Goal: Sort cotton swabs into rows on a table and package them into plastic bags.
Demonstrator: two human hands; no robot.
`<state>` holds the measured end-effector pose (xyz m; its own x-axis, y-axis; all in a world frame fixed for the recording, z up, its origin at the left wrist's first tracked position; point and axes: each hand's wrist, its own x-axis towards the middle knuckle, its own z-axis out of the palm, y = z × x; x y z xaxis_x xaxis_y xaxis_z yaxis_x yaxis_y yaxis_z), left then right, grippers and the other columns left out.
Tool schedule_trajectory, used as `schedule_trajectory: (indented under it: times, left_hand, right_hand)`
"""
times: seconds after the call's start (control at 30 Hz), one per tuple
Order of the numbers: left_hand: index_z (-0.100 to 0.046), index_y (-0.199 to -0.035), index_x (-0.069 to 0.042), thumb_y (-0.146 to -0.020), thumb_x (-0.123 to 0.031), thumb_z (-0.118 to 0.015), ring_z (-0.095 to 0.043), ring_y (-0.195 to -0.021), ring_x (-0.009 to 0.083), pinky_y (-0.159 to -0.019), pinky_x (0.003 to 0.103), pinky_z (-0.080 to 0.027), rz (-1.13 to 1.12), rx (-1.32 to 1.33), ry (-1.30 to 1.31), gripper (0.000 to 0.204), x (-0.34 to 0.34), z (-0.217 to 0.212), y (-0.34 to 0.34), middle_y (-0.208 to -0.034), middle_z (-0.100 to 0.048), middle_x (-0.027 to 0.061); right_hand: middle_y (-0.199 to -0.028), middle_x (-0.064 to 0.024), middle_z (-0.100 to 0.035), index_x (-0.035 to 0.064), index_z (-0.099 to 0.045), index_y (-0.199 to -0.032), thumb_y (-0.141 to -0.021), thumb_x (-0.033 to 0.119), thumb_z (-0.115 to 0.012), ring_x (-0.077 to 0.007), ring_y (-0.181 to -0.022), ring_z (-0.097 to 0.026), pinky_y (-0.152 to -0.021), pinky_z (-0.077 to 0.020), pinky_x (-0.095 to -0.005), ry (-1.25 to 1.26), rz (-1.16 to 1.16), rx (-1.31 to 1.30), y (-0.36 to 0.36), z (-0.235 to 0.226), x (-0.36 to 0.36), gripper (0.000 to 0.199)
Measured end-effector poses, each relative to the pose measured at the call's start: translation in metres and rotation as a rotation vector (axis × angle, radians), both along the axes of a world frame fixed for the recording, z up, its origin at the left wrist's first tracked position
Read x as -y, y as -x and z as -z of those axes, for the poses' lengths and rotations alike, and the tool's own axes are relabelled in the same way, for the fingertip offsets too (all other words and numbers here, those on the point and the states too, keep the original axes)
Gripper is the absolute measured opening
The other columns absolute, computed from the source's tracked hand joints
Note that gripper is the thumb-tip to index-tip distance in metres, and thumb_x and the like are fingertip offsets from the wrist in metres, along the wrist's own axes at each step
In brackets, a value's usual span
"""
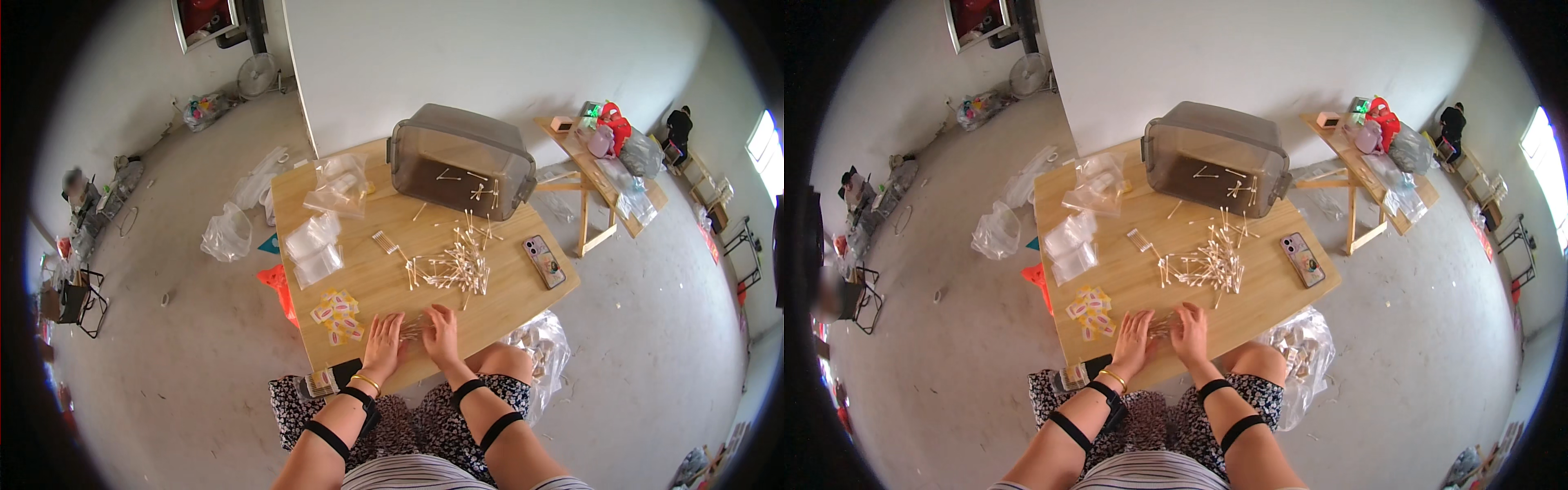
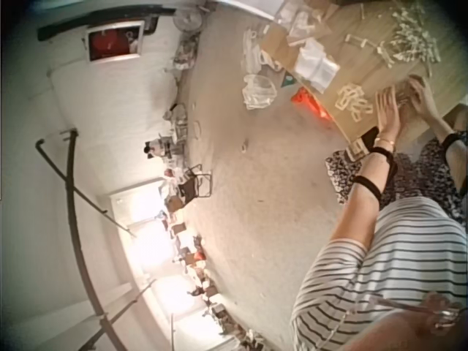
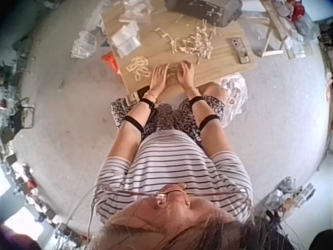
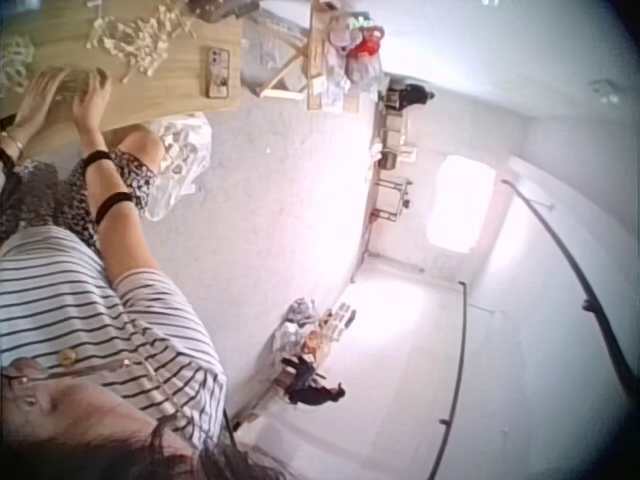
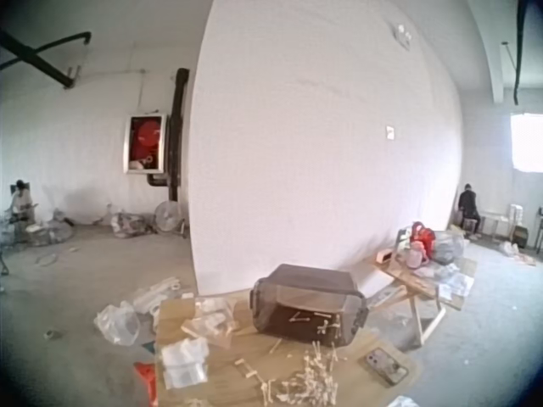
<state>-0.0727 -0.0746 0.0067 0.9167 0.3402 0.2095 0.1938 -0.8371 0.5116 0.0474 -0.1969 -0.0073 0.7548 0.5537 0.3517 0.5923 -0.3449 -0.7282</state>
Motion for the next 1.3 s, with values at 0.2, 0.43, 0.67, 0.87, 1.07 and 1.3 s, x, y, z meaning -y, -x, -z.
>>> schedule_trajectory:
  times: [0.2,0.43,0.67,0.87,1.07,1.3]
  left_hand:
    - [-0.051,-0.129,-0.005,-0.078,-0.011,-0.07,-0.049,-0.128,0.0335,-0.114,0.049,-0.034,-0.108,0.101,0.038,0.055,-0.002,0.016,0.001,-0.129,-0.057,0.0148]
    - [-0.054,-0.124,-0.007,-0.079,-0.009,-0.069,-0.052,-0.126,0.032,-0.111,0.048,-0.037,-0.066,0.165,0.007,0.048,0.003,0.007,0.004,-0.126,-0.059,0.0114]
    - [-0.054,-0.124,-0.007,-0.082,-0.015,-0.067,-0.051,-0.127,0.0286,-0.112,0.047,-0.036,-0.07,0.116,-0.016,0.044,0.005,0.004,0.002,-0.127,-0.058,0.009]
    - [-0.048,-0.132,-0.007,-0.081,-0.018,-0.069,-0.045,-0.132,0.0334,-0.115,0.049,-0.032,-0.105,0.098,0.012,0.056,0.004,0.013,0.006,-0.136,-0.05,0.0138]
    - [-0.041,-0.14,-0.006,-0.078,-0.024,-0.074,-0.037,-0.138,0.037,-0.118,0.056,-0.024,-0.22,0.104,-0.103,0.073,0.008,0.002,0.005,-0.144,-0.042,0.0173]
    - [-0.04,-0.141,-0.005,-0.08,-0.026,-0.074,-0.034,-0.14,0.0374,-0.119,0.058,-0.02,-0.143,0.058,-0.061,0.073,-0.002,0.004,0.008,-0.144,-0.043,0.0179]
  right_hand:
    - [-0.134,-0.0189,-0.052,0.0053,-0.055,-0.131,-0.086,0.006,-0.059,-0.0401,-0.123,-0.048,-0.105,-0.0394,-0.0469,-0.11,-0.246,-0.045,0.023,-0.001,-0.026,0.045]
    - [-0.122,-0.0154,-0.054,0.0061,-0.057,-0.125,-0.085,0.026,-0.068,-0.0344,-0.117,-0.049,-0.097,-0.0399,-0.0448,0.284,0.04,0.156,-0.038,-0.03,-0.065,0.046]
    - [-0.115,-0.013,-0.053,0.0074,-0.064,-0.102,-0.074,0.031,-0.075,-0.032,-0.112,-0.048,-0.092,-0.0388,-0.0447,0.649,0.14,0.38,-0.074,-0.024,-0.099,0.038]
    - [-0.108,-0.0062,-0.056,0.0126,-0.067,-0.081,-0.072,0.016,-0.074,-0.0307,-0.109,-0.049,-0.091,-0.04,-0.0447,0.514,-0.083,0.262,-0.049,-0.021,-0.09,0.011]
    - [-0.105,-0.0061,-0.056,0.0114,-0.069,-0.082,-0.068,0.006,-0.071,-0.0284,-0.106,-0.05,-0.089,-0.0406,-0.0417,0.415,-0.356,0.275,-0.022,-0.028,-0.054,0.015]
    - [-0.115,-0.0066,-0.056,0.0126,-0.068,-0.101,-0.079,0.011,-0.073,-0.0318,-0.116,-0.049,-0.098,-0.0407,-0.0454,0.32,-0.319,0.128,-0.031,-0.046,-0.047,0.023]
